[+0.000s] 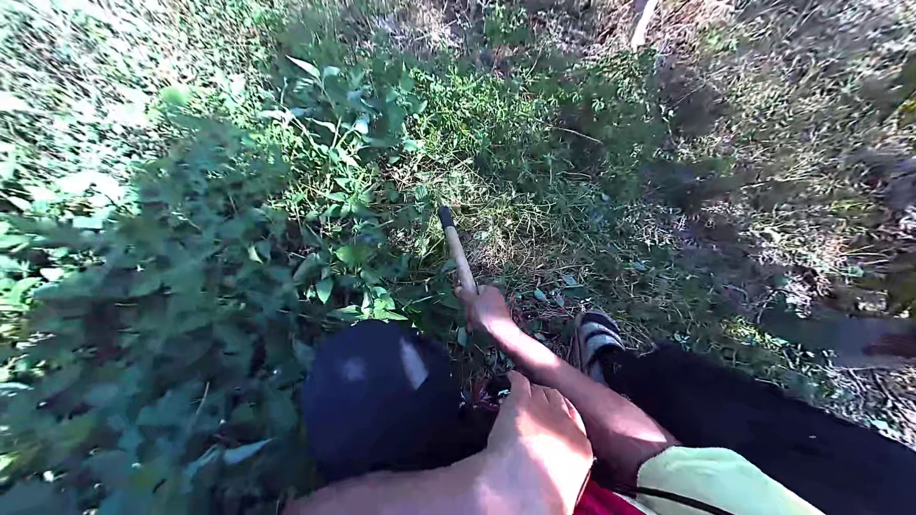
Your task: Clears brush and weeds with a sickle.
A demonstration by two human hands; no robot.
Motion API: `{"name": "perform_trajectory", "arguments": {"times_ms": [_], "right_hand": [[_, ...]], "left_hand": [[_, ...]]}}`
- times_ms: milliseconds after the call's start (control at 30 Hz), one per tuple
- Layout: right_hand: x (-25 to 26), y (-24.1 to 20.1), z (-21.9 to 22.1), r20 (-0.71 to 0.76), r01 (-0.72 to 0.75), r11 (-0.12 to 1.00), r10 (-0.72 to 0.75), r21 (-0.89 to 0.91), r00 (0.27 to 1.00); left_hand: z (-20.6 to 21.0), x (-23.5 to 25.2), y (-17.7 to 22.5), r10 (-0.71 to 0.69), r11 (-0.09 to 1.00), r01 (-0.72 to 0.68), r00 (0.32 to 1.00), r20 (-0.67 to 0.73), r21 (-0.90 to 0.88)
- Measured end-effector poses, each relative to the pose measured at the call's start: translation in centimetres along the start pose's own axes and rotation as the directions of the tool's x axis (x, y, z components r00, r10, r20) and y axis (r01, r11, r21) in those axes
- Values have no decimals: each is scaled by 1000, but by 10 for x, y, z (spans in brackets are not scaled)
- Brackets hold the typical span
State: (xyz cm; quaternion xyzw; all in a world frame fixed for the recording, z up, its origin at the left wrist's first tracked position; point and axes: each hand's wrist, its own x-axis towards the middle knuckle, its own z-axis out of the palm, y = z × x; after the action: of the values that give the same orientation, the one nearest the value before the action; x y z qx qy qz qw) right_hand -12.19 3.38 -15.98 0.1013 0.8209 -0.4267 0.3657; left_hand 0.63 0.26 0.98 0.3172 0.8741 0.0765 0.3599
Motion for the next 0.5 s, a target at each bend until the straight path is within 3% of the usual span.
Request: {"name": "perform_trajectory", "arguments": {"times_ms": [67, 167, 233, 300, 400, 500], "right_hand": [[12, 26, 17, 157, -114, 989, 98, 92, 983], [29, 43, 0, 245, -304, 953, 296, -7, 923], [37, 37, -44, 141, -264, 962, 271, -67, 952], [36, 16, -105, 23, -134, 982, 138, -129, 990], [12, -26, -190, -34, -197, 978, 195, -65, 980], [-16, -33, -242, -52, -240, 971, 239, -22, 970]], "left_hand": [[-1, 1, 1, -27, 1000, 27, 1000, -4, 2], [-3, 4, 2, -50, 999, 50, 999, 11, 12], [-4, 1, 3, -42, 997, 42, 999, 0, -64], [-2, -1, 2, -32, 997, 31, 999, -19, -65], [-3, -2, 1, -31, 999, 30, 999, -24, -43], [-2, 1, 1, -51, 998, 50, 998, -45, -35]]}}
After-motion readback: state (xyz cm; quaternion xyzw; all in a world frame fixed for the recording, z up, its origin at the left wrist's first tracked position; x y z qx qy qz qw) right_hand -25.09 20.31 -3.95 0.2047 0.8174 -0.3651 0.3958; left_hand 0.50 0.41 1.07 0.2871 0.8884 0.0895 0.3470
